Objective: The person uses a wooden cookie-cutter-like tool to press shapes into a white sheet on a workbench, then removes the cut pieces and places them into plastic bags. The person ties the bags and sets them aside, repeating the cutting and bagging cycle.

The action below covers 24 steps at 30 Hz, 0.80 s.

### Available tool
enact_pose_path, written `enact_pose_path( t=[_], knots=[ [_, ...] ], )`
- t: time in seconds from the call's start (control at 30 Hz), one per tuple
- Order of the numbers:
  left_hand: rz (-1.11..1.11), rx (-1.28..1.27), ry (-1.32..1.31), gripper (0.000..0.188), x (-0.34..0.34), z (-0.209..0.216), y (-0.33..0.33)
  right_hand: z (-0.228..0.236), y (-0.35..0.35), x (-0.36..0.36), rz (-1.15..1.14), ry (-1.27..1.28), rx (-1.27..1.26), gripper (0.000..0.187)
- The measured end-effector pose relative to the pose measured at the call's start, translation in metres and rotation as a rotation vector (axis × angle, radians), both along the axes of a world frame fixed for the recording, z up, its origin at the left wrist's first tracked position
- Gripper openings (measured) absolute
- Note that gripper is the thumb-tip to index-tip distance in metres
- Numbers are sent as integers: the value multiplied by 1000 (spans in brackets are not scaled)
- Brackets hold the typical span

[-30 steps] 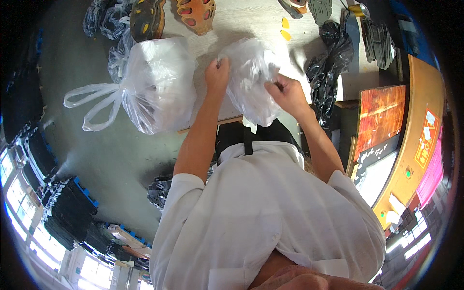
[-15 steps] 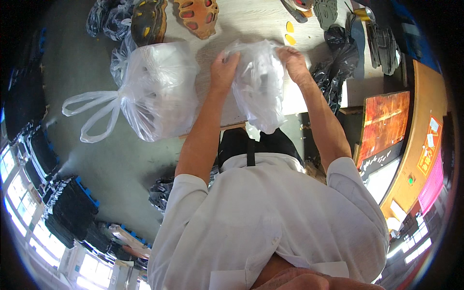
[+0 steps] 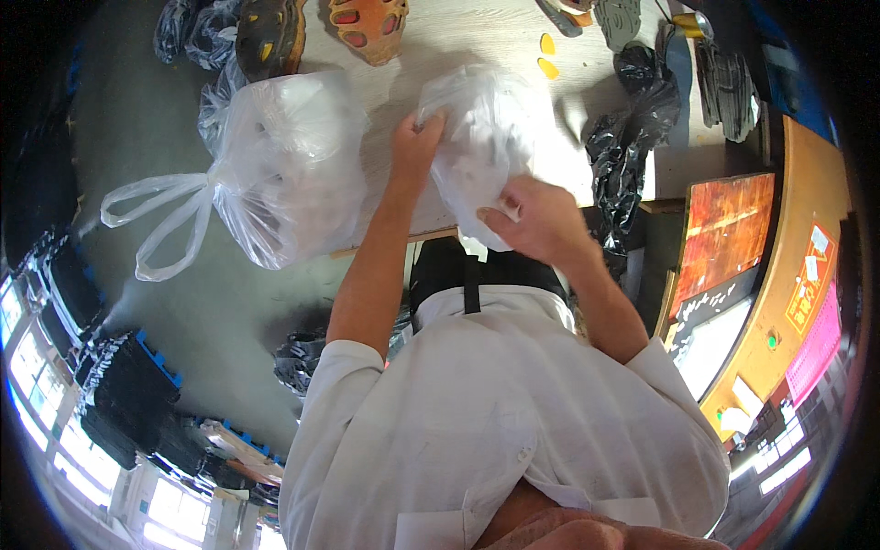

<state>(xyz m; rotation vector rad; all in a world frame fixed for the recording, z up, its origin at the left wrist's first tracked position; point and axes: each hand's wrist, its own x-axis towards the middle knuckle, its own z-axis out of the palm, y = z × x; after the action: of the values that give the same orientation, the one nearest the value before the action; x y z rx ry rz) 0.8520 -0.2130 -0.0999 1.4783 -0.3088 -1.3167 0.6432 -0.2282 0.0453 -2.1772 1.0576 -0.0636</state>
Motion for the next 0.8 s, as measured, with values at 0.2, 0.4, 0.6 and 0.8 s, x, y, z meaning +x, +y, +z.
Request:
enact_pose_path(
  t=[0.2, 0.4, 0.6, 0.8],
  knots=[
    [-27, 133, -176, 32, 1, -4, 1, -22, 24, -32, -100, 253, 302, 36],
    [-78, 209, -185, 38, 3, -10, -7, -74, -53, -54, -713, -174, 365, 45],
    [-63, 171, -326, 37, -1, -21, -21, -177, -111, -28, -738, -279, 574, 50],
    [-256, 179, -910, 45, 6, -50, -14, -193, -107, -26, -617, 63, -29, 46]
  ],
)
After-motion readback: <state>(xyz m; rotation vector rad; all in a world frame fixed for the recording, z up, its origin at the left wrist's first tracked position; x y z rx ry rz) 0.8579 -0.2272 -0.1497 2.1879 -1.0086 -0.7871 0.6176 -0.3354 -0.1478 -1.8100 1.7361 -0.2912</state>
